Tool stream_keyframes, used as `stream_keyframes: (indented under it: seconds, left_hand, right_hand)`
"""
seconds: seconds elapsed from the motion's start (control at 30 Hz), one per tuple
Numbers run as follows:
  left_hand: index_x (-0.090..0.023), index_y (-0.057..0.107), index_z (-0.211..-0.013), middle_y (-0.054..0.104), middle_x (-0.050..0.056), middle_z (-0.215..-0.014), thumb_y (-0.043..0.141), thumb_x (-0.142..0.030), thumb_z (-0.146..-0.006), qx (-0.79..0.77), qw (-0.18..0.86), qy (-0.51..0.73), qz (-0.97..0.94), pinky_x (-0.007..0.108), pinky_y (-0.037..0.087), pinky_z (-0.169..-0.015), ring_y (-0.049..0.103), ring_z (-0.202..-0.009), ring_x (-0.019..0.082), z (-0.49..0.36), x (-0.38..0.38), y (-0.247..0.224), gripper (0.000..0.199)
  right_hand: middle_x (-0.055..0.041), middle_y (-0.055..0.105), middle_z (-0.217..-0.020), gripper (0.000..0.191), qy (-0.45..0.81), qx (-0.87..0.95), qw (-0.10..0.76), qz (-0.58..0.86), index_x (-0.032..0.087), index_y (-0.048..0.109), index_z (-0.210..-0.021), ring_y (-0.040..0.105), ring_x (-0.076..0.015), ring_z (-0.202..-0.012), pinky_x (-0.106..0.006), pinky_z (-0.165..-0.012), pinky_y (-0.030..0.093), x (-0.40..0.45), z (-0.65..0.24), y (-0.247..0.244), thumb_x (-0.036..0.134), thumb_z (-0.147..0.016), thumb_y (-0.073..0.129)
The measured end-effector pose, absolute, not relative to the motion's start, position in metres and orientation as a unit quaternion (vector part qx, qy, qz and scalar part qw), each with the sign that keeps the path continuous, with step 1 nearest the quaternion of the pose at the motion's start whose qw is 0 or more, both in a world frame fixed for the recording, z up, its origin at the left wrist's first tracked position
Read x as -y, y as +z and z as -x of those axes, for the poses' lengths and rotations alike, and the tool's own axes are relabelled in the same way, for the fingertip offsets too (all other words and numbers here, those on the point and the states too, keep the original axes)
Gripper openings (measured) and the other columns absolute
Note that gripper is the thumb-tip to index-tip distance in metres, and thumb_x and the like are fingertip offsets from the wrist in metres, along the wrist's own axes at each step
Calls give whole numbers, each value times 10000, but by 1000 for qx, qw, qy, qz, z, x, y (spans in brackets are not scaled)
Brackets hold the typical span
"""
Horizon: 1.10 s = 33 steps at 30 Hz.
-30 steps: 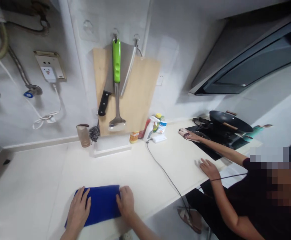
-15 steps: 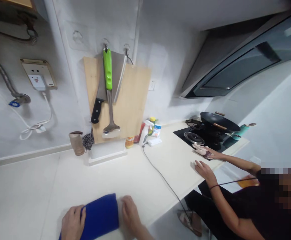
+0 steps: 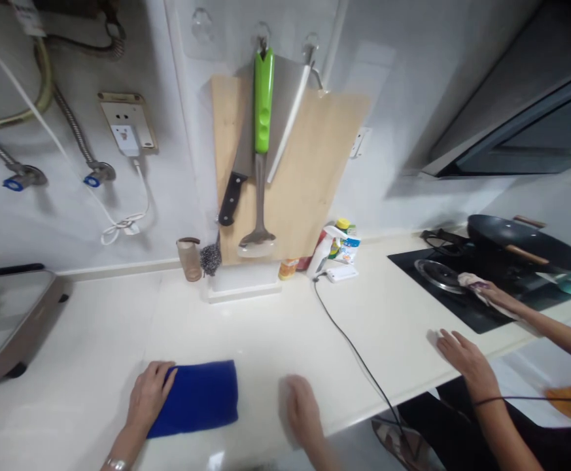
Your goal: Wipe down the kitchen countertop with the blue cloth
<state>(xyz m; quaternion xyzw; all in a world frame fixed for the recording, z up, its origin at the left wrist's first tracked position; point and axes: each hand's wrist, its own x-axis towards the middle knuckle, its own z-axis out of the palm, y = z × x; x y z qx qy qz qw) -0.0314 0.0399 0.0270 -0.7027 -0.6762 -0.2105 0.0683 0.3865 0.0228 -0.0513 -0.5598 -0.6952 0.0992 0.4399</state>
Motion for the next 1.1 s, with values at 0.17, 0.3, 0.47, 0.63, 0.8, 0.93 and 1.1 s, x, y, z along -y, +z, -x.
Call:
stream_keyframes:
  seconds: [0.17, 0.3, 0.47, 0.63, 0.8, 0.93, 1.1]
  left_hand:
    - [-179, 634, -1219, 677, 103, -1177, 408, -334, -987, 640, 102, -255, 718, 409, 472, -1028, 592, -1139, 239, -17, -27, 34, 359]
    - [-246, 471, -1441, 498, 78, -1483, 473, -341, -956, 550, 96, -172, 812, 433, 422, -1105, 428, -1379, 265, -75, 0, 19, 494]
    - [-362, 274, -1530, 103, 102, -1657, 524, -393, -936, 517, 66, -127, 844, 566, 371, -1127, 222, -1483, 375, -88, 12, 20, 645]
    - [-390, 296, -1515, 26, 71, -1666, 559, -424, -920, 511, 23, -143, 847, 607, 335, -1142, 172, -1490, 402, -81, 13, 20, 652]
    - [-422, 315, -1500, 36, 50, -1667, 536, -456, -937, 532, 10, -139, 835, 593, 313, -1158, 191, -1491, 381, -81, -4, 16, 606]
    - [-414, 361, -1481, 97, 56, -1663, 523, -463, -946, 563, 13, -150, 813, 589, 304, -1165, 196, -1494, 363, -60, -47, 14, 562]
    - [-419, 444, -1435, 267, 85, -1619, 515, -504, -942, 608, 11, -146, 780, 605, 320, -1151, 251, -1476, 366, -22, -98, 17, 505]
  right_hand:
    - [-100, 654, -1150, 322, 104, 699, 425, 566, 212, 610, -1161, 618, -224, -1104, -436, -961, 554, -22, -386, -51, 149, -927, 397]
    - [-98, 642, -1163, 328, 96, 708, 403, 572, 212, 603, -1175, 604, -217, -1120, -418, -975, 541, -21, -386, -48, 148, -929, 396]
    - [-95, 641, -1151, 314, 95, 708, 392, 579, 211, 601, -1160, 609, -218, -1103, -425, -965, 545, -21, -385, -47, 150, -925, 402]
    - [-97, 642, -1147, 306, 89, 708, 386, 585, 212, 599, -1156, 611, -229, -1102, -441, -965, 547, -21, -385, -48, 157, -921, 410]
    - [-107, 639, -1149, 308, 85, 715, 376, 584, 211, 598, -1170, 609, -247, -1103, -469, -964, 544, -19, -387, -48, 178, -925, 413]
    - [-119, 637, -1156, 296, 71, 723, 374, 576, 209, 586, -1172, 611, -256, -1104, -479, -949, 549, -17, -388, -52, 184, -934, 414]
    - [-117, 642, -1169, 289, 59, 727, 378, 570, 219, 579, -1177, 621, -254, -1113, -460, -937, 560, -19, -388, -59, 190, -943, 412]
